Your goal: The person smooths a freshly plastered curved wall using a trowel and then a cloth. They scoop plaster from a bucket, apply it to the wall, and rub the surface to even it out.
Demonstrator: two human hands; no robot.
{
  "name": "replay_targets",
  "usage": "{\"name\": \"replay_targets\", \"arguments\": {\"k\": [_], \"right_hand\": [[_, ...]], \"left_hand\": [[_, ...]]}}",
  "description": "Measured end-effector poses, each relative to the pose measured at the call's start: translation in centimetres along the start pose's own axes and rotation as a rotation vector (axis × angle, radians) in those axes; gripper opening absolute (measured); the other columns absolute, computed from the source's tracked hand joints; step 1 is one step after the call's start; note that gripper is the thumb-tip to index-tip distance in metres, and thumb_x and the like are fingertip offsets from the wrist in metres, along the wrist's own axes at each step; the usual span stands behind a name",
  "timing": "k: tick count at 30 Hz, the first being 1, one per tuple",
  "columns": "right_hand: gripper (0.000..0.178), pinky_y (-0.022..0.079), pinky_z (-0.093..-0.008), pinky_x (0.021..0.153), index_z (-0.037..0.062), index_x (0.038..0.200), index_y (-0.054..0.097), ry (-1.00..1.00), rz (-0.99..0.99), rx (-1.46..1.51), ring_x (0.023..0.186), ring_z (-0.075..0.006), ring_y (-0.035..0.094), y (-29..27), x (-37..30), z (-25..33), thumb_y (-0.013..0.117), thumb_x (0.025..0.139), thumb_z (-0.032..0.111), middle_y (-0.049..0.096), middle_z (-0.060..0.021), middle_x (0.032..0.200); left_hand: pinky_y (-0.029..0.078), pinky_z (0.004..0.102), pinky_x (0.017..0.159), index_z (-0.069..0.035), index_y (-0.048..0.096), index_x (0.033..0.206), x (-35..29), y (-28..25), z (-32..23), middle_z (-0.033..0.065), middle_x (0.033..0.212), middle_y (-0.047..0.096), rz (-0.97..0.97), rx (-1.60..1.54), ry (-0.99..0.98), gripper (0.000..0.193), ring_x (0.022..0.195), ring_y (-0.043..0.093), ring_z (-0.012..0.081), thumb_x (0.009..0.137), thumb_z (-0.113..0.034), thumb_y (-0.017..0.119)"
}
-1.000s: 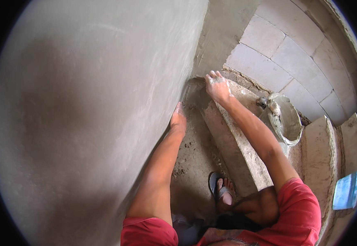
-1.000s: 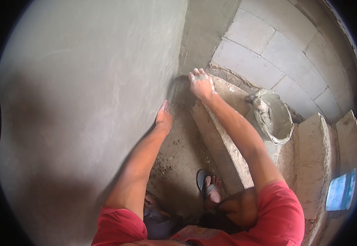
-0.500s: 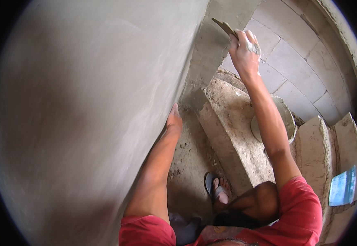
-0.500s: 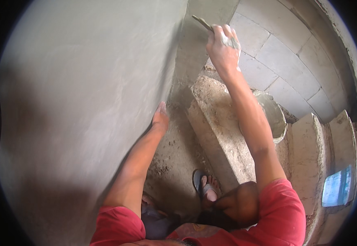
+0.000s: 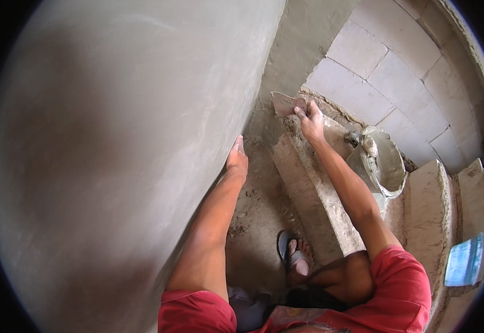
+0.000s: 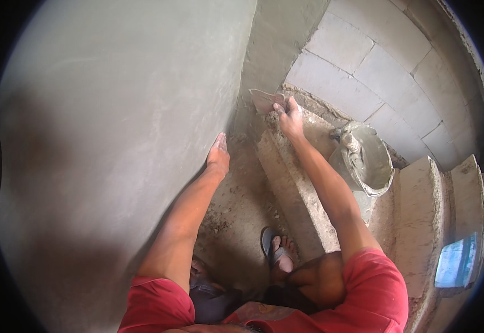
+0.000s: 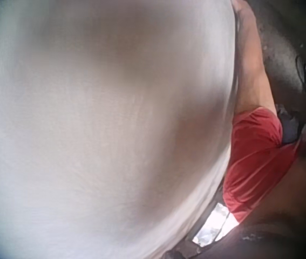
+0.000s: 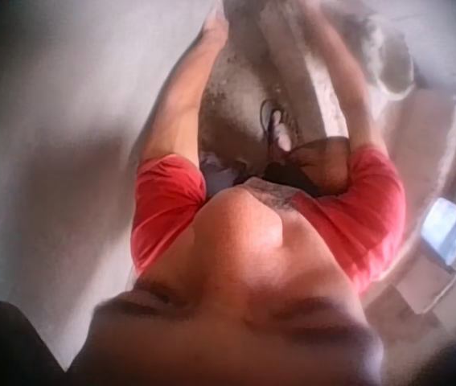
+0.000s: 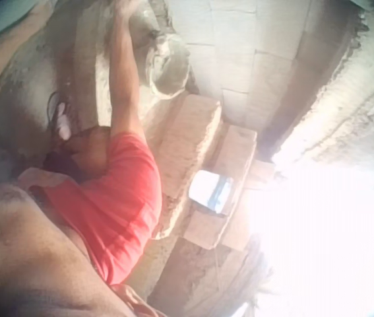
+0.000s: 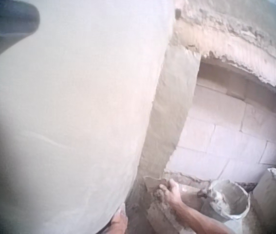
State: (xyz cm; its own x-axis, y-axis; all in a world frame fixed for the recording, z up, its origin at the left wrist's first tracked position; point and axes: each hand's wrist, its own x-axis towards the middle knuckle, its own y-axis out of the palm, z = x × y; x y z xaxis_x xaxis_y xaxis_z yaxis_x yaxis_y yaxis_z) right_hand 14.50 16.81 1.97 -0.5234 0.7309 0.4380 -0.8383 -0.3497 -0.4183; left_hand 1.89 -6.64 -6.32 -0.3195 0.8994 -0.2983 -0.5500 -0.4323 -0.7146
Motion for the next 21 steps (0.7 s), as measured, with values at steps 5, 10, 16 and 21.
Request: {"name": "replay_targets", "arguments": {"k": [5,10,16,21], "right_hand": [[0.016,0.051,-0.0348,0.082,0.0011,0.109,0.066,-0.037,-0.107,0.225,0.083,-0.0165,0.061,0.3,1.4,-1.2,0.073,0.099,0.012,0.071,-0.0060,0.093],[0.021,0.052,-0.0402,0.085,0.0044,0.110,0.067,0.124,-0.231,-0.262,0.090,-0.0261,0.070,-2.1,1.3,0.0,0.074,0.096,0.018,0.074,-0.0141,0.097],[0.017,0.053,-0.0458,0.083,0.0029,0.106,0.066,-0.165,-0.302,-0.473,0.094,-0.0328,0.070,-5.6,-2.0,3.6,0.067,0.100,0.018,0.071,-0.0179,0.099],[0.018,0.054,-0.0491,0.088,0.0044,0.110,0.069,-0.534,0.030,-0.901,0.094,-0.0328,0.068,-3.7,-3.7,4.4,0.060,0.094,0.001,0.069,-0.0162,0.098]], "left_hand": [[0.002,0.0473,0.134,0.007,0.030,0.162,0.4,0.4,-0.1,0.0157,0.176,0.020,-0.008,-0.019,0.002,0.067,0.164,0.014,0.0302,0.110,-0.035,0.039],[0.002,0.0477,0.134,0.007,0.030,0.162,0.6,0.4,-0.1,0.0161,0.176,0.020,0.022,0.029,0.041,0.065,0.164,0.015,0.0306,0.111,-0.032,0.038],[0.002,0.0477,0.134,0.006,0.030,0.163,1.1,0.7,0.0,0.0157,0.176,0.020,0.016,-0.013,0.026,0.068,0.164,0.015,0.0310,0.110,-0.036,0.040],[0.001,0.0477,0.134,0.005,0.030,0.163,1.4,0.7,-0.4,0.0150,0.176,0.020,0.018,-0.037,0.023,0.070,0.164,0.014,0.0306,0.110,-0.039,0.040]]}}
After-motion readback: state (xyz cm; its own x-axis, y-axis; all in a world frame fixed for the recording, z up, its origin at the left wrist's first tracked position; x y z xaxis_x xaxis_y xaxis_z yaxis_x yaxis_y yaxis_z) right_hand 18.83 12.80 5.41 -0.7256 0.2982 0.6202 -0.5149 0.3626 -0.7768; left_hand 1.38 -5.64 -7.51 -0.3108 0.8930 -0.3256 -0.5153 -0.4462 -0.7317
